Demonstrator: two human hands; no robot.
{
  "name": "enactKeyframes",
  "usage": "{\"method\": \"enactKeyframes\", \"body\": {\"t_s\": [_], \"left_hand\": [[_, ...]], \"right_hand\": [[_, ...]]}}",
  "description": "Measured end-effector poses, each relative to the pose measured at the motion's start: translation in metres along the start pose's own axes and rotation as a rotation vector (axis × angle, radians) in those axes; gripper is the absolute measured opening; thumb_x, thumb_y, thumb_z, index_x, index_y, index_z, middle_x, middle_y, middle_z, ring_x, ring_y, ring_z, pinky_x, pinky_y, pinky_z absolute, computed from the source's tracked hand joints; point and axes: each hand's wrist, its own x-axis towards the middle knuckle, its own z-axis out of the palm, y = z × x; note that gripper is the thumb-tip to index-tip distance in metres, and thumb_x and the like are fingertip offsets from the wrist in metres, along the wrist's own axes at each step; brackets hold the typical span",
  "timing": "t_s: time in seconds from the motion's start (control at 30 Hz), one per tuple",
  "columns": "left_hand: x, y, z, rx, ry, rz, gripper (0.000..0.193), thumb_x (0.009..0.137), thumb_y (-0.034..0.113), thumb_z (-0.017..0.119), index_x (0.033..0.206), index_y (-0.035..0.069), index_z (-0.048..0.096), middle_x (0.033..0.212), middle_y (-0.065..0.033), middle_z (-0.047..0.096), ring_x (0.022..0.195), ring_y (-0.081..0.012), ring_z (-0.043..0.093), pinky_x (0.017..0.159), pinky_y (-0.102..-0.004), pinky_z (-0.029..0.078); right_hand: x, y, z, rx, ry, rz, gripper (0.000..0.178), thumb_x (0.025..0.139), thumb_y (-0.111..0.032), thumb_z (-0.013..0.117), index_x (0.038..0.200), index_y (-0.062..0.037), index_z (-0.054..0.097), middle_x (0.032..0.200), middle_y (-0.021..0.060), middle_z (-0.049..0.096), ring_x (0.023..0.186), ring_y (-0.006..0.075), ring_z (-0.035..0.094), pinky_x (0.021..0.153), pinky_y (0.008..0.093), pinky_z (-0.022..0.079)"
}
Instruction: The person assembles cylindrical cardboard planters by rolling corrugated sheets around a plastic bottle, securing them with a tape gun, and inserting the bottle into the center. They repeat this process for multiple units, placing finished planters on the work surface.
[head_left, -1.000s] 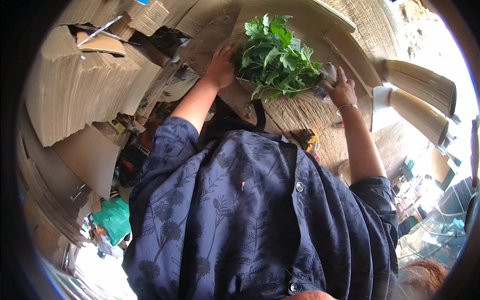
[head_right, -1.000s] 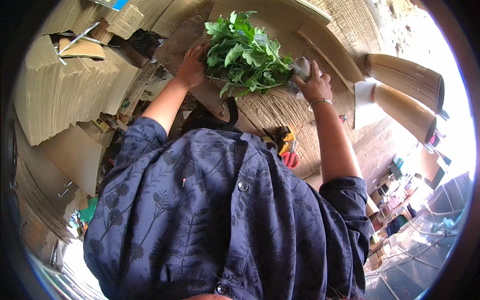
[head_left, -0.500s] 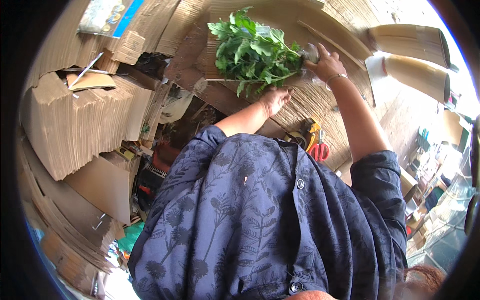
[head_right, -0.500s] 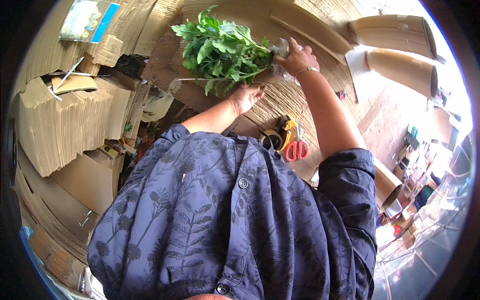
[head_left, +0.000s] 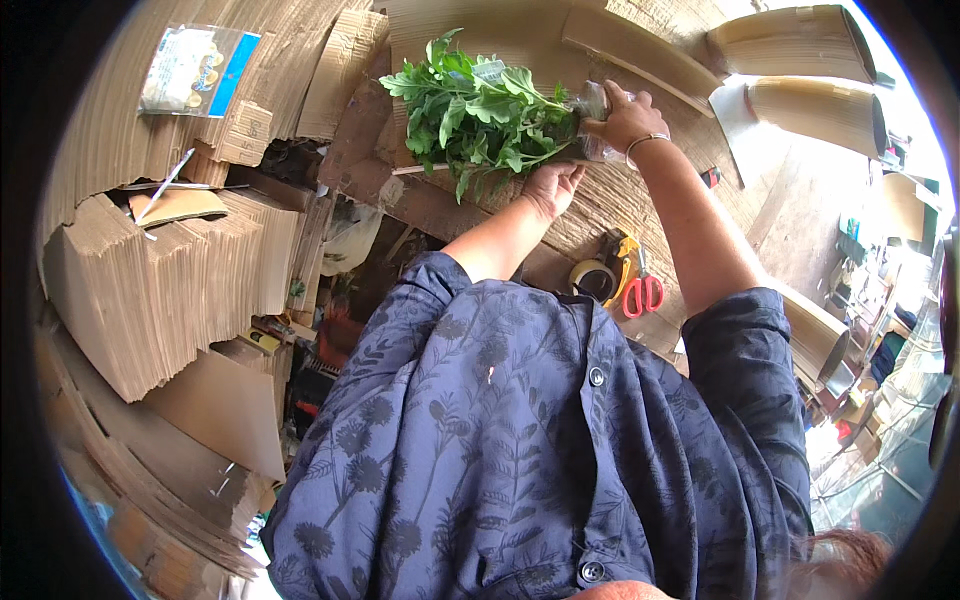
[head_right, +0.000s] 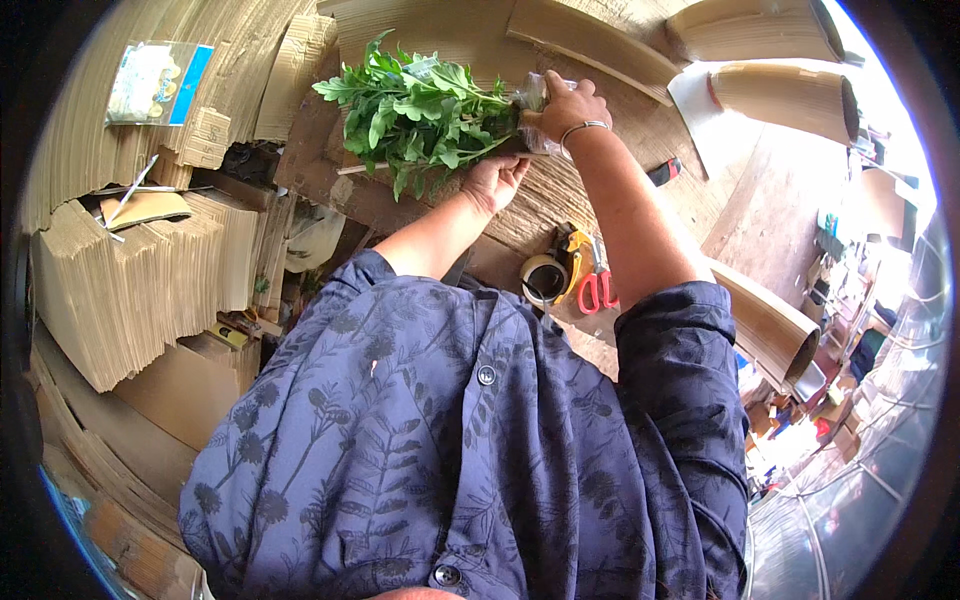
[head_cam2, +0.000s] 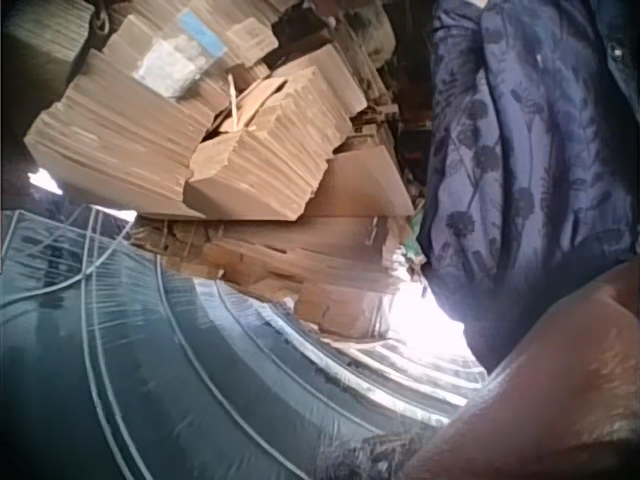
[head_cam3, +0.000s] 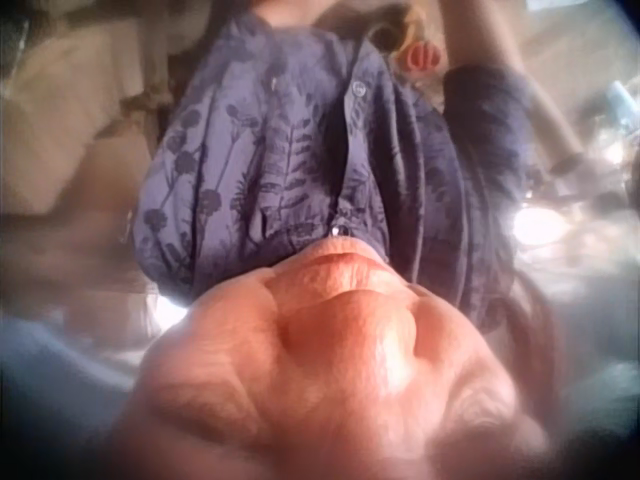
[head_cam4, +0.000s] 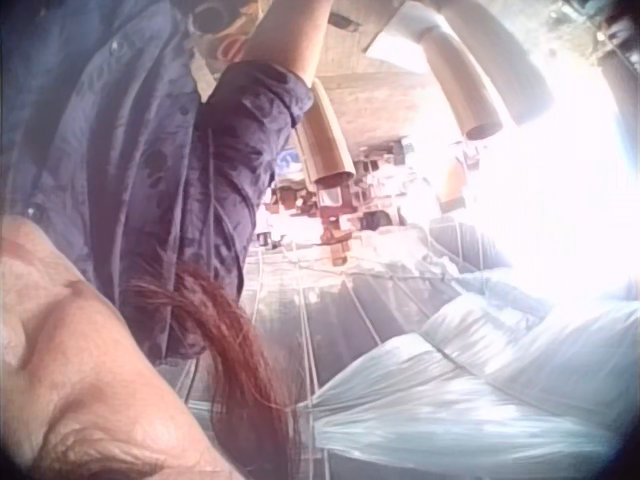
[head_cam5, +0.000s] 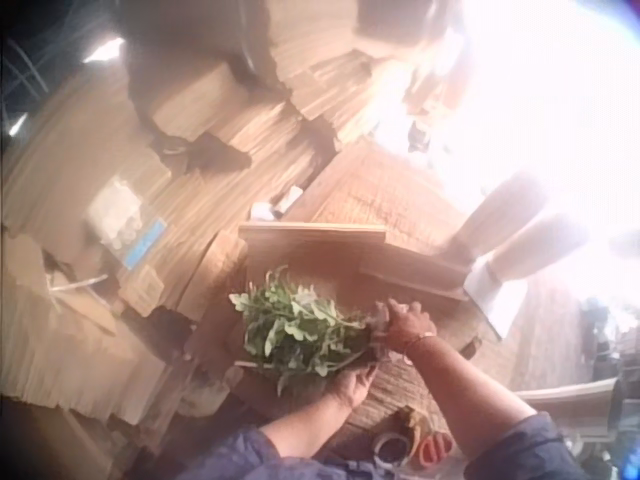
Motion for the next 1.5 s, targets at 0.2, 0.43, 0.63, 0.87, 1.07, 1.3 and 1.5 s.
{"method": "enactKeyframes", "body": {"t_s": [0.2,0.43,0.63,0.87,1.07,1.3,1.5], "left_hand": [[-0.002,-0.012,0.010,-0.130,0.035,-0.018,0.026,0.078,-0.010,0.063,0.096,0.008,0.065,0.100,-0.0038,0.068,0.098,-0.0193,0.062,0.097,-0.0373,0.049],[0.006,-0.014,0.009,-0.114,0.019,-0.034,0.022,0.076,-0.005,0.067,0.093,0.009,0.064,0.097,-0.0015,0.068,0.093,-0.0170,0.061,0.096,-0.0386,0.046],[0.002,-0.010,0.030,-0.099,0.049,0.105,0.015,0.074,-0.008,0.065,0.075,0.007,0.062,0.082,-0.0057,0.065,0.090,-0.0211,0.061,0.099,-0.0374,0.046],[-0.026,-0.003,0.008,-0.093,0.006,0.095,0.011,0.076,-0.003,0.065,0.086,0.002,0.064,0.095,-0.0090,0.068,0.094,-0.0218,0.064,0.097,-0.0367,0.050],[-0.090,0.009,-0.002,-0.057,0.056,0.037,0.017,0.083,0.008,0.074,0.098,0.008,0.065,0.102,-0.0054,0.068,0.099,-0.0213,0.063,0.098,-0.0400,0.048],[-0.085,0.011,0.013,-0.113,0.257,0.030,0.045,0.083,0.027,0.081,0.118,0.009,0.059,0.117,-0.0065,0.061,0.108,-0.0235,0.058,0.100,-0.0414,0.047],[-0.094,0.018,0.032,-0.099,0.207,0.002,0.048,0.085,0.029,0.079,0.123,0.009,0.057,0.118,-0.0074,0.060,0.108,-0.0259,0.057,0.101,-0.0409,0.046]], "right_hand": [[0.014,-0.002,-0.011,-0.022,-0.077,0.012,0.085,0.075,-0.061,0.072,0.149,-0.0382,0.037,0.146,0.0176,0.043,0.127,0.0397,0.053,0.103,0.0463,0.047],[0.034,-0.006,-0.014,-0.032,-0.157,-0.007,0.086,0.077,-0.063,0.069,0.151,-0.0380,0.033,0.147,0.0195,0.041,0.132,0.0388,0.049,0.107,0.0465,0.044],[0.052,0.006,-0.003,-0.028,-0.170,-0.044,0.087,0.078,-0.063,0.068,0.152,-0.0344,0.032,0.147,0.0207,0.041,0.132,0.0390,0.049,0.106,0.0469,0.044],[0.007,-0.018,0.000,-0.056,-0.180,-0.039,0.086,0.078,-0.065,0.066,0.150,-0.0283,0.036,0.144,0.0211,0.046,0.131,0.0357,0.050,0.105,0.0450,0.045],[-0.011,-0.038,0.037,-0.043,-0.324,-0.046,0.086,0.081,-0.063,0.064,0.149,-0.0186,0.037,0.147,0.0213,0.042,0.132,0.0375,0.049,0.105,0.0482,0.045],[-0.056,-0.016,0.047,0.022,-0.022,-0.222,0.098,0.075,-0.060,0.072,0.153,-0.0193,0.030,0.154,0.0217,0.030,0.129,0.0490,0.044,0.104,0.0571,0.041],[-0.099,-0.003,0.078,-0.076,0.309,-0.368,0.108,0.064,-0.049,0.082,0.153,-0.0187,0.028,0.155,0.0199,0.027,0.138,0.0472,0.031,0.104,0.0693,0.031]]}}
